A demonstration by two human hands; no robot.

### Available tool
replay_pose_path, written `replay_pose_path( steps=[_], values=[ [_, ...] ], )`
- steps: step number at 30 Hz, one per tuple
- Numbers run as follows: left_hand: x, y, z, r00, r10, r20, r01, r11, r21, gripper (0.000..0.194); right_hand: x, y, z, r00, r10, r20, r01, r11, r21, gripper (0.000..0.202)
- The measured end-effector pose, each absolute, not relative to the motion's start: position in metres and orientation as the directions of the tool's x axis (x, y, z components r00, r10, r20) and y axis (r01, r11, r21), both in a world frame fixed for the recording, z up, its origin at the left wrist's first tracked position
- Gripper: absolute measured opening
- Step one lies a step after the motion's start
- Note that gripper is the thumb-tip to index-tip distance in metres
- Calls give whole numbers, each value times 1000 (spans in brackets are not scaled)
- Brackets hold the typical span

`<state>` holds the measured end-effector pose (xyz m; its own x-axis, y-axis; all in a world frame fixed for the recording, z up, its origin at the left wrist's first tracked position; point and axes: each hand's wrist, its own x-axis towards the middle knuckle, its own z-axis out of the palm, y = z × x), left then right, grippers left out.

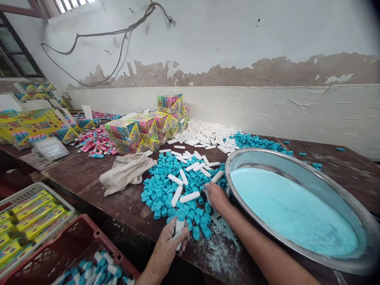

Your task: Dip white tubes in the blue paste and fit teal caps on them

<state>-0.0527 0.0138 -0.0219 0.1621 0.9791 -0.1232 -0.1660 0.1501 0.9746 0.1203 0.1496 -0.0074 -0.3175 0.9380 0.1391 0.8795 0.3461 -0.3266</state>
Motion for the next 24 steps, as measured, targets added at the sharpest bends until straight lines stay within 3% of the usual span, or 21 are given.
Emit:
replay_pose_path(
  steps=[8, 13, 18, 24],
  values=[
    [-42, 22, -11, 167, 983, -78, -201, 112, 973, 26, 134, 84, 22, -455, 859, 234, 661, 502, -558, 11],
    [-26, 27, -6, 217, 972, -90, -272, 149, 951, 26, 131, 55, 31, -512, 836, 200, 655, 530, -539, 11],
    [-19, 27, -9, 284, 946, -158, -419, 271, 866, 27, 131, 42, 28, -481, 833, 275, 594, 540, -596, 16],
    [-30, 25, -12, 200, 975, -96, -274, 150, 950, 26, 135, 58, 22, -430, 881, 198, 648, 454, -611, 15]
  ],
)
